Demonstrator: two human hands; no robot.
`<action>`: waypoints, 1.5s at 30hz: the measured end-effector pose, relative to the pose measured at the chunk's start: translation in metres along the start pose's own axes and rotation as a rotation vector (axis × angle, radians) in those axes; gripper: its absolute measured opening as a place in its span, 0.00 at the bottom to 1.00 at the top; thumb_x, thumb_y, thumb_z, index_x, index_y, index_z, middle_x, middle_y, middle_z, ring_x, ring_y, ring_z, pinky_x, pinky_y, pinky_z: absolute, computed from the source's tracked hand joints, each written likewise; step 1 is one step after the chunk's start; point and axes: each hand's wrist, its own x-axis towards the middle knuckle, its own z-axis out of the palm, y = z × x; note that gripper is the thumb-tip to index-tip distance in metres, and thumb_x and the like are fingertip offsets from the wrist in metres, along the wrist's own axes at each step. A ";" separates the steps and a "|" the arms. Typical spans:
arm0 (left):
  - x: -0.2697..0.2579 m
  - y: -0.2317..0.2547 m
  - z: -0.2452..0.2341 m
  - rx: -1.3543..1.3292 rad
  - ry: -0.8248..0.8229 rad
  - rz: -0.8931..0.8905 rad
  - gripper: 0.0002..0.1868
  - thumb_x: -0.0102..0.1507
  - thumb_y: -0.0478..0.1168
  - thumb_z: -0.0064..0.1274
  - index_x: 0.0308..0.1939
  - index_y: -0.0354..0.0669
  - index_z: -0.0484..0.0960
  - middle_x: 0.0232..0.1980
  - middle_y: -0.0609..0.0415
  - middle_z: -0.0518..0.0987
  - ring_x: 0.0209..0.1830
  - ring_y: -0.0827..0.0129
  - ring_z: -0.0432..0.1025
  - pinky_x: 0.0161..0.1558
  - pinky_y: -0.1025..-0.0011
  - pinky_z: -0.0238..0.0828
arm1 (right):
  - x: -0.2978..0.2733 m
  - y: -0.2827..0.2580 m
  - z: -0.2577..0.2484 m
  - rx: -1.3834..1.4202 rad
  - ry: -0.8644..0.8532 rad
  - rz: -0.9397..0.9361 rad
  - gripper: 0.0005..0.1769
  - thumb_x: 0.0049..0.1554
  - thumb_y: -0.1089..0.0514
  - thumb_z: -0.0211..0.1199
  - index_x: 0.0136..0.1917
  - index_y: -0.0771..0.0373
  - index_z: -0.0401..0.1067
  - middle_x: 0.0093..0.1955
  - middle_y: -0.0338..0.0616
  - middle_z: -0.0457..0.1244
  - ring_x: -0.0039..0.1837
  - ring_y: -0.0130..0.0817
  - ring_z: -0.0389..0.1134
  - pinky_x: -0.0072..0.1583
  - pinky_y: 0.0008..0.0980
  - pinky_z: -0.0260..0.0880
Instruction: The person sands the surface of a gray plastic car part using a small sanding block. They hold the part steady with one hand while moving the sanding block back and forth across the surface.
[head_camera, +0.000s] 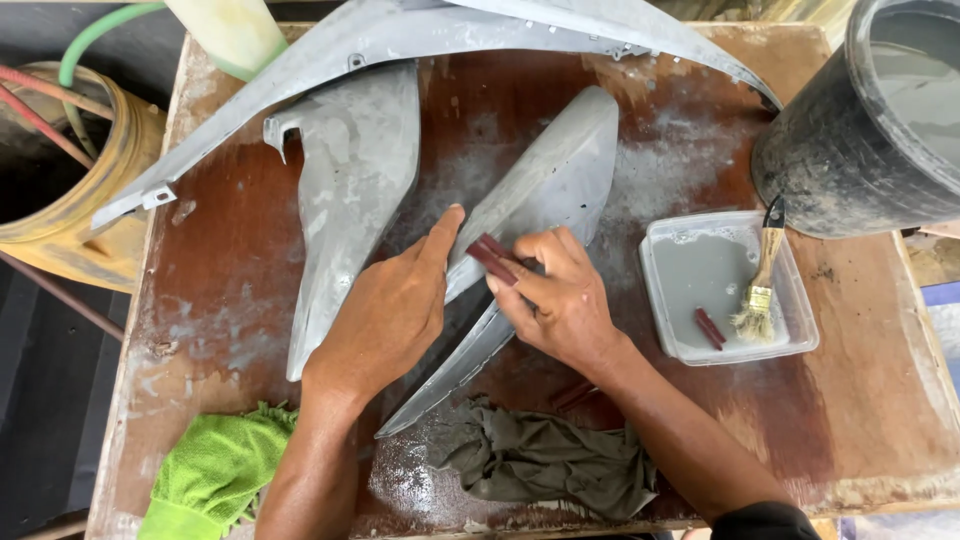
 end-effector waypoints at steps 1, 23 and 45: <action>0.001 -0.002 0.000 0.000 0.001 -0.004 0.29 0.67 0.28 0.32 0.74 0.31 0.60 0.49 0.34 0.81 0.42 0.47 0.80 0.41 0.56 0.79 | -0.002 0.007 0.002 0.003 -0.003 -0.001 0.08 0.60 0.54 0.66 0.49 0.58 0.82 0.47 0.43 0.63 0.47 0.46 0.65 0.50 0.39 0.69; 0.000 -0.004 0.001 0.005 -0.026 0.001 0.27 0.67 0.27 0.33 0.72 0.28 0.63 0.48 0.30 0.81 0.33 0.47 0.81 0.32 0.54 0.79 | 0.007 0.000 -0.004 -0.043 -0.012 0.003 0.07 0.63 0.63 0.65 0.53 0.66 0.81 0.45 0.43 0.58 0.45 0.45 0.62 0.43 0.38 0.67; -0.002 -0.019 0.008 -0.102 -0.066 0.021 0.26 0.69 0.31 0.31 0.73 0.31 0.62 0.45 0.34 0.82 0.34 0.46 0.80 0.35 0.56 0.78 | -0.004 0.002 -0.002 -0.088 0.032 0.046 0.08 0.60 0.57 0.67 0.50 0.62 0.81 0.47 0.43 0.62 0.47 0.46 0.66 0.46 0.38 0.69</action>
